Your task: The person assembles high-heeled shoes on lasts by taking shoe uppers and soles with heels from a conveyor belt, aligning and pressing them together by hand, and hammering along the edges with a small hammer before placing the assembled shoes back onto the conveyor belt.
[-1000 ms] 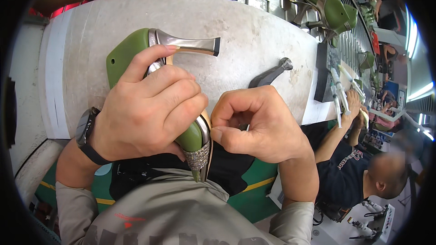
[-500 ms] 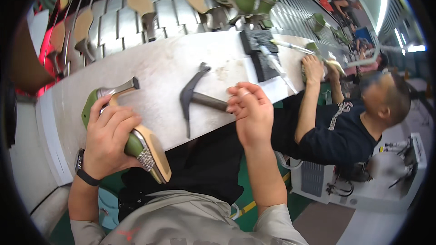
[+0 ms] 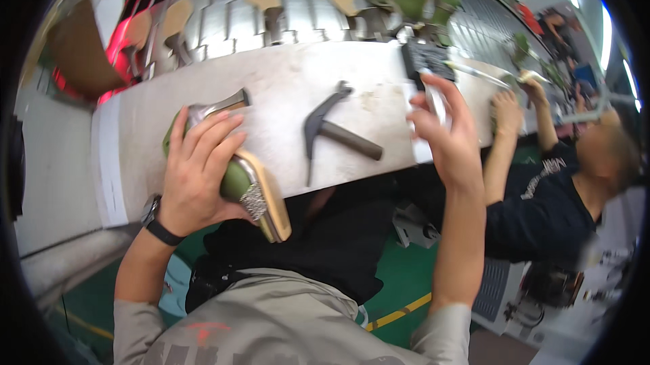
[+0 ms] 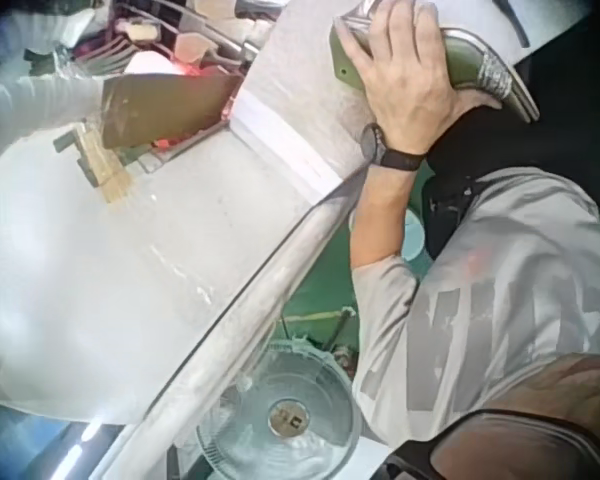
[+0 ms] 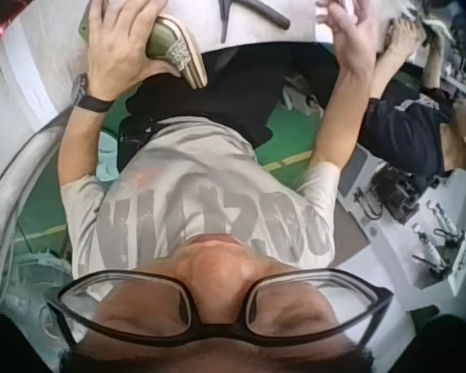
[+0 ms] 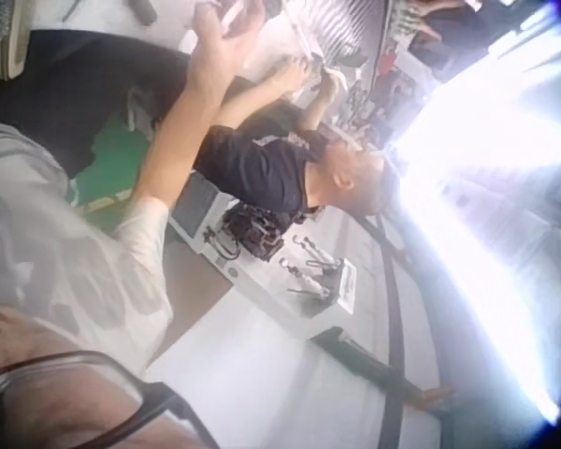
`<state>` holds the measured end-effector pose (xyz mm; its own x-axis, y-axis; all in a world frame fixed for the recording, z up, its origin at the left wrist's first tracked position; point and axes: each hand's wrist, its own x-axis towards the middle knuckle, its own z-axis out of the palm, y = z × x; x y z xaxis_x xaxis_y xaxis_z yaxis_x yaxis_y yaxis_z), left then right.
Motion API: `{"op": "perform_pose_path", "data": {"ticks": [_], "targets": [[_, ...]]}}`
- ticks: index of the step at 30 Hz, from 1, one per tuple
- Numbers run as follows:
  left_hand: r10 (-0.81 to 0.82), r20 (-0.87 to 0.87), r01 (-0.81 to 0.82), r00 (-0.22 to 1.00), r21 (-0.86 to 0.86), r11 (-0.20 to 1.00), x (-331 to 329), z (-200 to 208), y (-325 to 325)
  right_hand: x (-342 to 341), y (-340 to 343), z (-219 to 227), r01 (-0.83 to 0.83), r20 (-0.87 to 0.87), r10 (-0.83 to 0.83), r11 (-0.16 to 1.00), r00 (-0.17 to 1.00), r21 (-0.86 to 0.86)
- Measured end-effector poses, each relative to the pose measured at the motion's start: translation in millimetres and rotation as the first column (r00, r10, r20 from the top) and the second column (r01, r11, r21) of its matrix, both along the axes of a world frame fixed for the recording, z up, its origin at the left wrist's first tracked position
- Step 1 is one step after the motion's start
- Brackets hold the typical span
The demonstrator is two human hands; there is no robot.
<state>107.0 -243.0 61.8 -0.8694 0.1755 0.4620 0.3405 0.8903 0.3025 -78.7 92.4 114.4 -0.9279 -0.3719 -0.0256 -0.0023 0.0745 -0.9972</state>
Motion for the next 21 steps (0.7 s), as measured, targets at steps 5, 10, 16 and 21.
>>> {"op": "perform_pose_path", "data": {"ticks": [5,10,16,21], "targets": [[-0.005,0.004,0.005,1.000,0.021,1.000,3,-8,-6,136,-23,17,-0.233,0.104,0.245,0.965,0.964,-0.120],[-0.009,-0.016,0.010,1.000,0.043,0.999,6,-10,-9,169,-51,38,-0.206,0.294,0.243,0.967,0.924,-0.153],[-0.009,-0.037,0.012,0.999,0.064,0.998,5,-12,-9,159,-72,43,-0.226,0.355,0.252,0.968,0.900,-0.114],[-0.014,-0.031,0.016,0.999,0.067,0.998,4,-13,-10,147,-70,47,-0.256,0.370,0.259,0.965,0.892,-0.060]]}}
